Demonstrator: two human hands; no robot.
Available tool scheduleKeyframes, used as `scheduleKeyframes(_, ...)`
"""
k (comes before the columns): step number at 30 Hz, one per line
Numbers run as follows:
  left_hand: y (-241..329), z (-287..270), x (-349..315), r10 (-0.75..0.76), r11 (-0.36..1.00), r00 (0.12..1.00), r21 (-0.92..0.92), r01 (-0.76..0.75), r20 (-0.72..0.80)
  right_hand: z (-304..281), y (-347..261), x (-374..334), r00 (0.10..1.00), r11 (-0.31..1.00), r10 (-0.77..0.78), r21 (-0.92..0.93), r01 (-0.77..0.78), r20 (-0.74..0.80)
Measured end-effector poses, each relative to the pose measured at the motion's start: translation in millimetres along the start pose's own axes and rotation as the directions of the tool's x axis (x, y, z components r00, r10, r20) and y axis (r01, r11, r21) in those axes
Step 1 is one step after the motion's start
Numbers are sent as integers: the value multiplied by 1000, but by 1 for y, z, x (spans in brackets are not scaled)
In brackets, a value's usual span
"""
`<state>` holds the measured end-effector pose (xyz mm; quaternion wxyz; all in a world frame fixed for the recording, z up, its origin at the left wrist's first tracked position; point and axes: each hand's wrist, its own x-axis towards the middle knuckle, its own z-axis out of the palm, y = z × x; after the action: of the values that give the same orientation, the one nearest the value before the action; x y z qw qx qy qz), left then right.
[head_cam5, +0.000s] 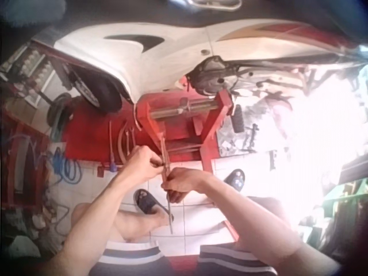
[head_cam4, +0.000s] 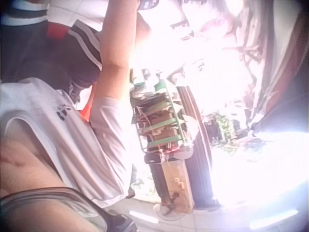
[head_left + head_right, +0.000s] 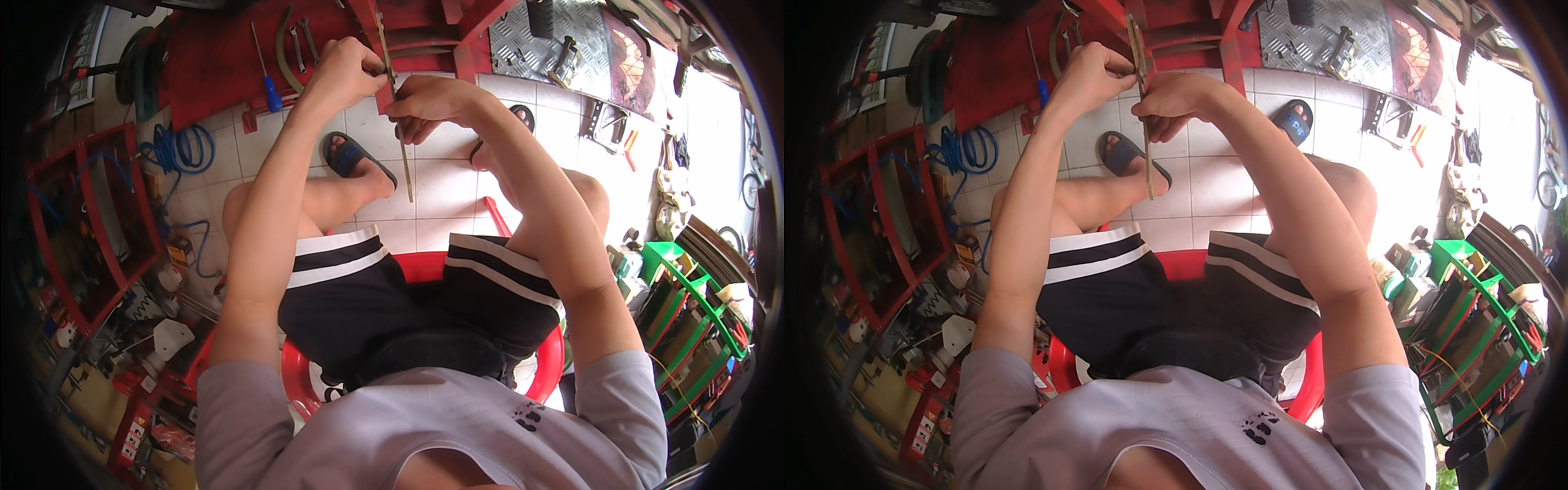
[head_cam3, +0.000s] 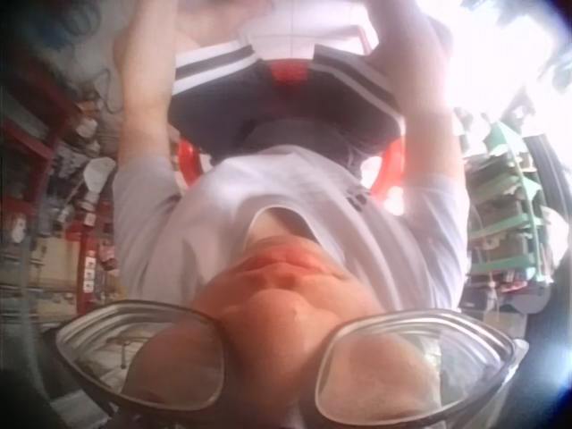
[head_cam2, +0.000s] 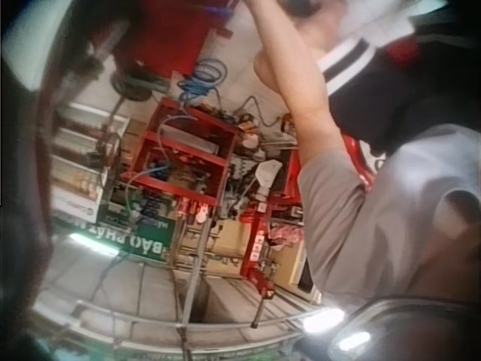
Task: The person sits on a stool and assembles a mechanical component using a metal rod and a curved metal piece. They insert the rod into a red metal frame, attach the curved piece, and secure the assembly by tightening a screw with a screwdriver.
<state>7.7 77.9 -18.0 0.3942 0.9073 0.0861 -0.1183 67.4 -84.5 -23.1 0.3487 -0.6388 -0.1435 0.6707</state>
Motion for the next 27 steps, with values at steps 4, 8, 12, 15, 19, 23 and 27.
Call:
scheduleKeyframes(4, -3, 3, 3, 45, 999, 999, -5, -46, -16, 0, 4, 2, 1000, 1000, -11, -2, 11, -15)
scheduleKeyframes(8, -4, 7, 2, 86, 996, 995, -15, -87, -58, 2, 6, 6, 1000, 1000, -2, -21, 1, -25)
scheduleKeyframes(12, -4, 9, 1, 110, 994, 990, -2, -111, -85, 4, 9, 8, 999, 999, -15, -37, 13, -50)
scheduleKeyframes(15, -4, 11, 1, 127, 992, 987, 3, -127, -97, 5, 9, 9, 997, 999, -9, -43, 6, -76)
scheduleKeyframes(19, -4, 11, 2, 90, 994, 995, 72, -86, -49, 8, 11, 13, 990, 998, -14, -69, 4, -139)
scheduleKeyframes(23, -5, 14, 4, 73, 993, 996, 93, -67, -57, 10, 15, 20, 982, 995, -25, -95, 7, -186)
scheduleKeyframes(27, -7, 19, 6, 66, 990, 995, 133, -56, -75, 11, 19, 25, 976, 990, -42, -140, 12, -211)
